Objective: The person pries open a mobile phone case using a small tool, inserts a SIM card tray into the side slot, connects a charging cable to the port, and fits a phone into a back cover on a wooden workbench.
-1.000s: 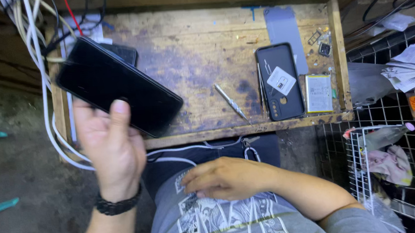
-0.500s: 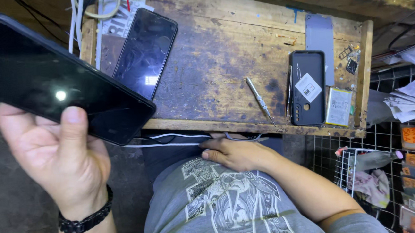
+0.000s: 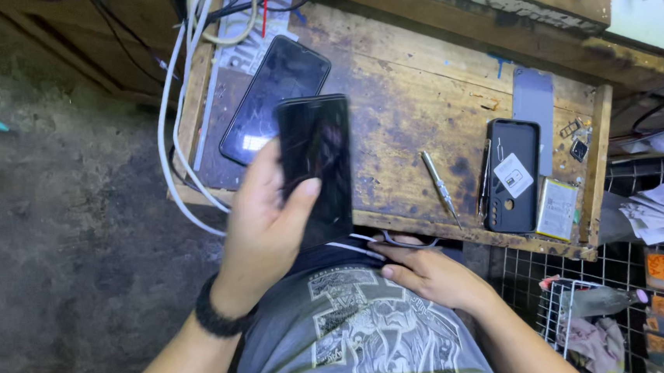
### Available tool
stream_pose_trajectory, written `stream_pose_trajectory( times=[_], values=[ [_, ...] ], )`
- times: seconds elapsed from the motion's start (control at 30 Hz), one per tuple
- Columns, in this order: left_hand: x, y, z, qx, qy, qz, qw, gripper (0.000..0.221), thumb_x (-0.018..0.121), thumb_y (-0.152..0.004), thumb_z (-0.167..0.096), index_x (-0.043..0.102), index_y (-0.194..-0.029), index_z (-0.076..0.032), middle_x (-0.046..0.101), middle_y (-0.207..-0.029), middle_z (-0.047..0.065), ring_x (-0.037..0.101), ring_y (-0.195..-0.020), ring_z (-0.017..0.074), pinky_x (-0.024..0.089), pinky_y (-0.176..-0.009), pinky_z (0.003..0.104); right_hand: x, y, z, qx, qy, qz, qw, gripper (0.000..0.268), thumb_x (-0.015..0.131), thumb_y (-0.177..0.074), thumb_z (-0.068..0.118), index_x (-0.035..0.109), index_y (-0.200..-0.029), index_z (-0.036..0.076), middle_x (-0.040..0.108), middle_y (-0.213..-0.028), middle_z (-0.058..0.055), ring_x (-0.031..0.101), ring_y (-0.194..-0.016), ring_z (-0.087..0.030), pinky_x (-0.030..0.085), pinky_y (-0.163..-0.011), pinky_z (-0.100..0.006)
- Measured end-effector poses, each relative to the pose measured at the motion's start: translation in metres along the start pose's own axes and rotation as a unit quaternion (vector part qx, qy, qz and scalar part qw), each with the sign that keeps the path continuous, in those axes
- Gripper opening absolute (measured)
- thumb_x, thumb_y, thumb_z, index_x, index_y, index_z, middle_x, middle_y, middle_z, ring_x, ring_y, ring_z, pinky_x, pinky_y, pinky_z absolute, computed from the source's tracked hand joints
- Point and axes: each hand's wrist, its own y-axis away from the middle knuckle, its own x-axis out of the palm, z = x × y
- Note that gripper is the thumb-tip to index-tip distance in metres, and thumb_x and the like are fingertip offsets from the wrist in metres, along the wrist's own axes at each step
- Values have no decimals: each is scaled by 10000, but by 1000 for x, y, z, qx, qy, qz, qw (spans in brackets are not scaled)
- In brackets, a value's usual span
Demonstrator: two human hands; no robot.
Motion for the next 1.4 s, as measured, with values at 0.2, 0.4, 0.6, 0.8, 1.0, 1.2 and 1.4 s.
stream_pose_trajectory(
  times=[0.2,0.4,0.6,0.8,1.0,1.2,1.4],
  values=[
    [19,-28,21,3,-263,51,964,509,620,-942,-51,489,-1419,70,713,-1159,275,676,-1088,368,540,-899,417,-5,35,6,-119,23,-125,985,413,601,-863,43,685,-1267,53,704,-1187,-162,680,-1127,-344,515,-965,-390],
    [35,-44,16,-94,-522,116,840,471,625,-964,-288,526,-1296,30,717,-943,246,702,-864,412,547,-712,507,-9,41,14,-142,46,-149,977,357,661,-851,29,709,-1205,42,723,-1087,-134,715,-986,-316,562,-848,-365],
    [42,-32,10,49,-635,74,767,309,635,-967,-307,622,-1100,-29,686,-863,148,703,-765,313,556,-635,414,-17,46,20,-211,-35,-118,970,294,655,-854,7,734,-1137,11,739,-1041,-108,746,-969,-260,581,-851,-329],
    [-3,-7,-19,202,-590,-22,782,298,706,-982,-205,630,-1211,-30,670,-1043,151,653,-955,321,531,-841,425,-27,50,31,-268,-133,-23,954,363,682,-875,11,667,-1227,-75,685,-1162,-179,676,-1064,-309,523,-918,-378],
    [-81,25,-30,219,-522,-282,775,447,689,-974,-143,530,-1358,22,541,-1318,214,518,-1241,331,435,-1068,451,-21,44,40,-303,-184,-18,935,275,705,-910,32,732,-1174,-38,722,-1108,-157,713,-1011,-289,559,-871,-371],
    [-126,17,17,-53,36,-254,965,363,501,-1064,-221,582,-1368,-38,668,-1281,100,643,-1155,167,519,-1003,318,-16,28,55,-337,-118,-24,934,247,723,-914,70,736,-1142,-26,731,-1053,-143,710,-990,-285,554,-867,-369],
    [-135,13,60,-35,84,-213,973,278,533,-1113,-115,644,-1300,58,702,-1153,105,661,-989,121,544,-895,261,-13,25,56,-318,-126,-60,938,221,724,-916,84,745,-1107,-24,736,-1021,-136,724,-932,-268,575,-804,-357]
  ],
)
